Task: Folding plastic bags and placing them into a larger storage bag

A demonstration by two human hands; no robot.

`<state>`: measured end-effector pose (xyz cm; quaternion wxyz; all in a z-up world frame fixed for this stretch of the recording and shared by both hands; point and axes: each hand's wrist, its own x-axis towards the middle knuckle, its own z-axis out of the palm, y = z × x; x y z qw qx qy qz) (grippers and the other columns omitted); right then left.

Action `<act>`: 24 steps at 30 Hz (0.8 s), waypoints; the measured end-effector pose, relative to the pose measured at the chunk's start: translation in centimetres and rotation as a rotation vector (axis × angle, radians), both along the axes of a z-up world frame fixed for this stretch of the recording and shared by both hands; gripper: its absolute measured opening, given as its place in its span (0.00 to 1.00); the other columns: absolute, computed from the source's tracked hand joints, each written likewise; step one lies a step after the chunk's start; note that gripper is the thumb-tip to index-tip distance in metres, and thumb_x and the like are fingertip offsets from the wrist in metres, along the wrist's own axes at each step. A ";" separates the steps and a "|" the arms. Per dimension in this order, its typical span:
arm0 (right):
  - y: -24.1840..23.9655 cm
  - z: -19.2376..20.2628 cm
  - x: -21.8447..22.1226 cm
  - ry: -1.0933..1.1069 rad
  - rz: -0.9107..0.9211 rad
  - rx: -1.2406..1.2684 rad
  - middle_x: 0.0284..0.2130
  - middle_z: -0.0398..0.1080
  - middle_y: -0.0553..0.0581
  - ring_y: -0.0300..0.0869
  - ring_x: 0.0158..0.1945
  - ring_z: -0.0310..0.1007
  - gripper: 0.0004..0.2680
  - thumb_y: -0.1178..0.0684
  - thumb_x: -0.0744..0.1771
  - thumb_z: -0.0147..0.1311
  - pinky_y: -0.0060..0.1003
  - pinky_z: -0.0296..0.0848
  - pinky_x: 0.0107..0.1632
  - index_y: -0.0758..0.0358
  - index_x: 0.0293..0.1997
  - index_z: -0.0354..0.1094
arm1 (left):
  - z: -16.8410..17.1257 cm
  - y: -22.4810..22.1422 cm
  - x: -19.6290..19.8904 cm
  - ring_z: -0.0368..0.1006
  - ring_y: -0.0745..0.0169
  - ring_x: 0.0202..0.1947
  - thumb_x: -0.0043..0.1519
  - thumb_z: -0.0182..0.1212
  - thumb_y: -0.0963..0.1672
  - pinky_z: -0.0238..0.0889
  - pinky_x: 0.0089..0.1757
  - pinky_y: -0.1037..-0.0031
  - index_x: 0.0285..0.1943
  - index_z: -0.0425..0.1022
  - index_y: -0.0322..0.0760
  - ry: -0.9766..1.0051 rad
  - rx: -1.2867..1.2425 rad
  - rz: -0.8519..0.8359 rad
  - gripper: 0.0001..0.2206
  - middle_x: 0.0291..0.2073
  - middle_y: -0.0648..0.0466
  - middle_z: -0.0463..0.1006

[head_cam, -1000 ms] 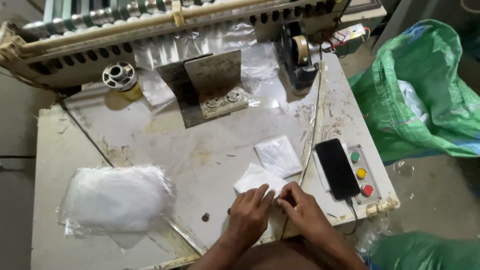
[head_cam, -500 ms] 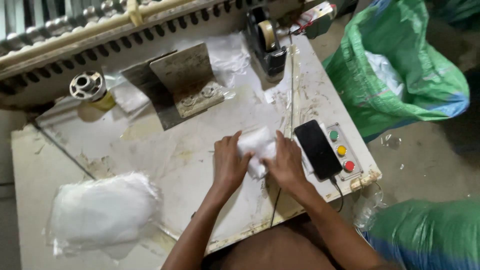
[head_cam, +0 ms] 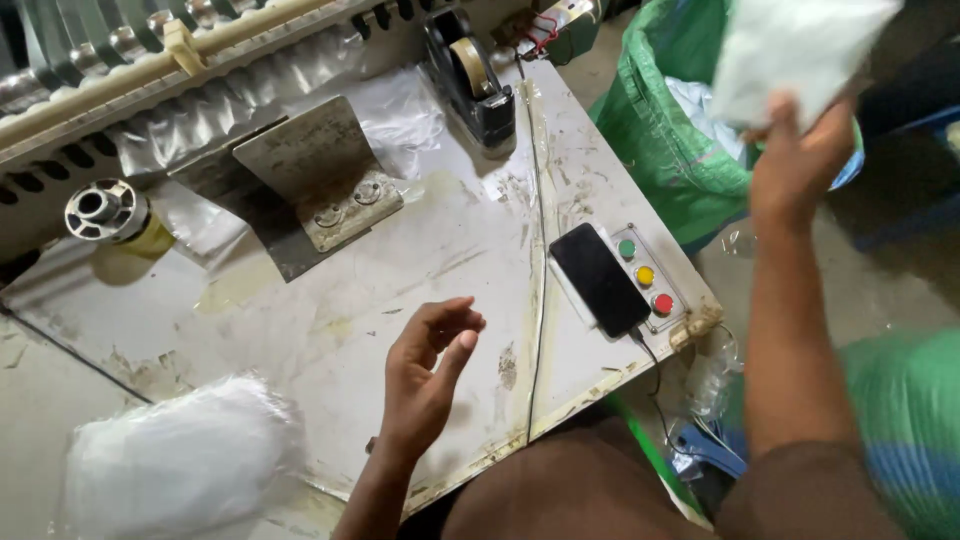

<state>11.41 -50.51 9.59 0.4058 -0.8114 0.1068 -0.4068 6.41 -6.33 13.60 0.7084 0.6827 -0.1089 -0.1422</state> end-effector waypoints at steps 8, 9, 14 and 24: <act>-13.9 -9.1 6.8 0.231 -0.225 -0.337 0.53 0.73 0.78 0.63 0.55 0.74 0.17 0.51 0.75 0.57 0.53 0.68 0.54 0.78 0.66 0.62 | 6.1 0.5 -6.0 0.76 0.63 0.32 0.72 0.56 0.48 0.73 0.35 0.75 0.50 0.76 0.38 -0.647 -0.285 0.017 0.11 0.34 0.52 0.80; -7.8 -8.2 7.4 0.216 -0.173 -0.349 0.53 0.73 0.78 0.63 0.55 0.74 0.17 0.51 0.75 0.57 0.53 0.68 0.54 0.78 0.66 0.62 | 5.8 0.4 -6.0 0.76 0.63 0.32 0.72 0.56 0.48 0.73 0.35 0.75 0.50 0.76 0.38 -0.660 -0.275 0.070 0.11 0.34 0.52 0.80; 19.6 0.2 8.0 0.610 0.425 0.345 0.50 0.75 0.53 0.36 0.47 0.76 0.14 0.51 0.70 0.53 0.27 0.79 0.44 0.56 0.64 0.66 | 4.9 1.4 -6.4 0.77 0.60 0.30 0.72 0.54 0.48 0.69 0.35 0.70 0.46 0.77 0.38 -0.773 -0.135 0.115 0.11 0.34 0.53 0.81; 28.4 -12.5 25.1 0.481 0.667 1.788 0.71 0.49 0.80 0.68 0.74 0.53 0.50 0.38 0.52 0.73 0.54 0.60 0.70 0.82 0.73 0.39 | -7.6 3.9 0.1 0.74 0.56 0.35 0.68 0.58 0.43 0.68 0.38 0.68 0.46 0.78 0.33 -0.555 0.230 0.281 0.07 0.35 0.49 0.80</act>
